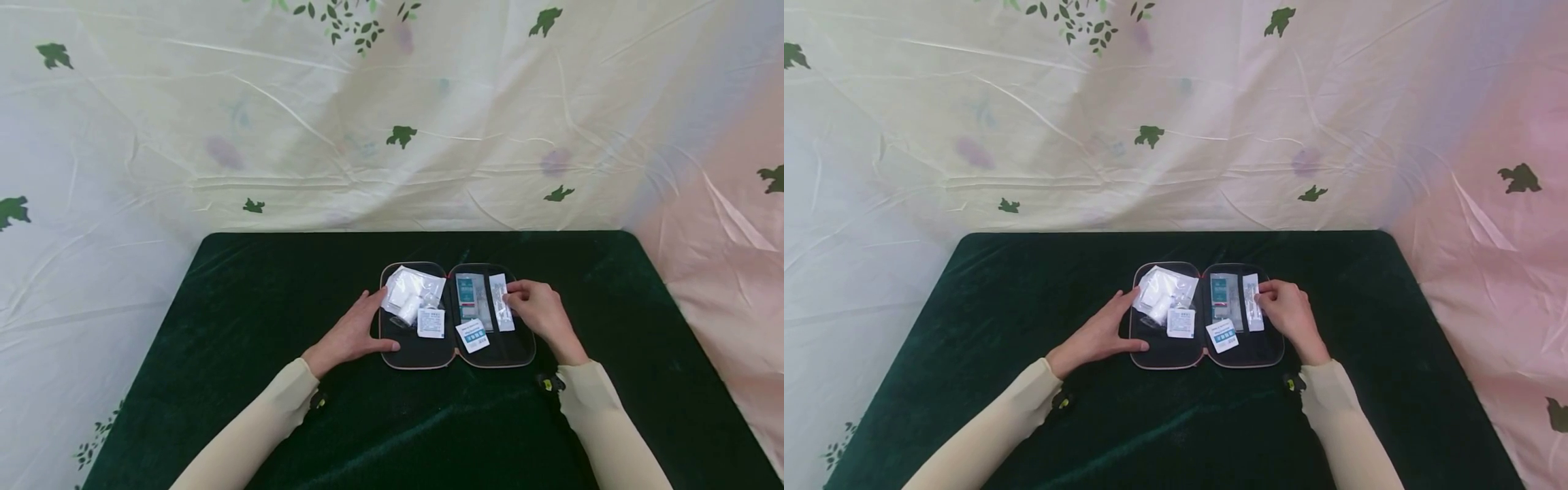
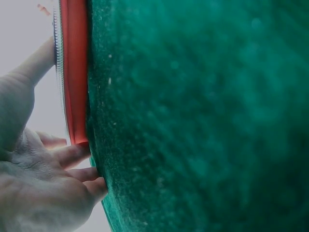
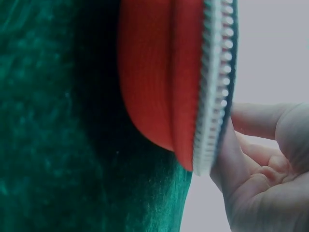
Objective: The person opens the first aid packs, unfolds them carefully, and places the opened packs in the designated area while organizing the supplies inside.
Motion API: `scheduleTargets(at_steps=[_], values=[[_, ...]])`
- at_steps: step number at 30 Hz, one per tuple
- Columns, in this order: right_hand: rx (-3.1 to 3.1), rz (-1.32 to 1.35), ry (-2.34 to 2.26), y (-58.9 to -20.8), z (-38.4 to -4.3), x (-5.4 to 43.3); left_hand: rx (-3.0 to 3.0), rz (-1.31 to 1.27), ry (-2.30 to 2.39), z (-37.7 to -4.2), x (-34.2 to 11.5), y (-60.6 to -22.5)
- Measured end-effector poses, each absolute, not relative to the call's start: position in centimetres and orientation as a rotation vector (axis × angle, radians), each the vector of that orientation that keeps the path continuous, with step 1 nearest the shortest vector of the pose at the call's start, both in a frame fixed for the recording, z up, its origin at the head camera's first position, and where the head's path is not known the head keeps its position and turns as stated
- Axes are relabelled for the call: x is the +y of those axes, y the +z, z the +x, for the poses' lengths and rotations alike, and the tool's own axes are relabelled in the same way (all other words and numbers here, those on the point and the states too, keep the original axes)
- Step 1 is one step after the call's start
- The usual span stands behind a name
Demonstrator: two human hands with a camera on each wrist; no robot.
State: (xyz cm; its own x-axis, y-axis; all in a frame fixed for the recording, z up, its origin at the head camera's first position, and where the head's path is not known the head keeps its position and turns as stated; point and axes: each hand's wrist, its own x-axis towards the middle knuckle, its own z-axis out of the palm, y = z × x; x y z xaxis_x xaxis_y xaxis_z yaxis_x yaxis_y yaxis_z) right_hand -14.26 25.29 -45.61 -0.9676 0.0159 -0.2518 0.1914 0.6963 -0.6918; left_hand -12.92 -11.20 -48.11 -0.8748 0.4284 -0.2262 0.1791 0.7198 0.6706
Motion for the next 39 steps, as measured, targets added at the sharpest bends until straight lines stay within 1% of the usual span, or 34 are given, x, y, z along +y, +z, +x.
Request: scheduleTargets(at_steps=[39], values=[[2.728,0.076,-1.120,-46.1,-15.4,24.1,2.547,0.475,0.952,-12.9,-11.2,-47.7]])
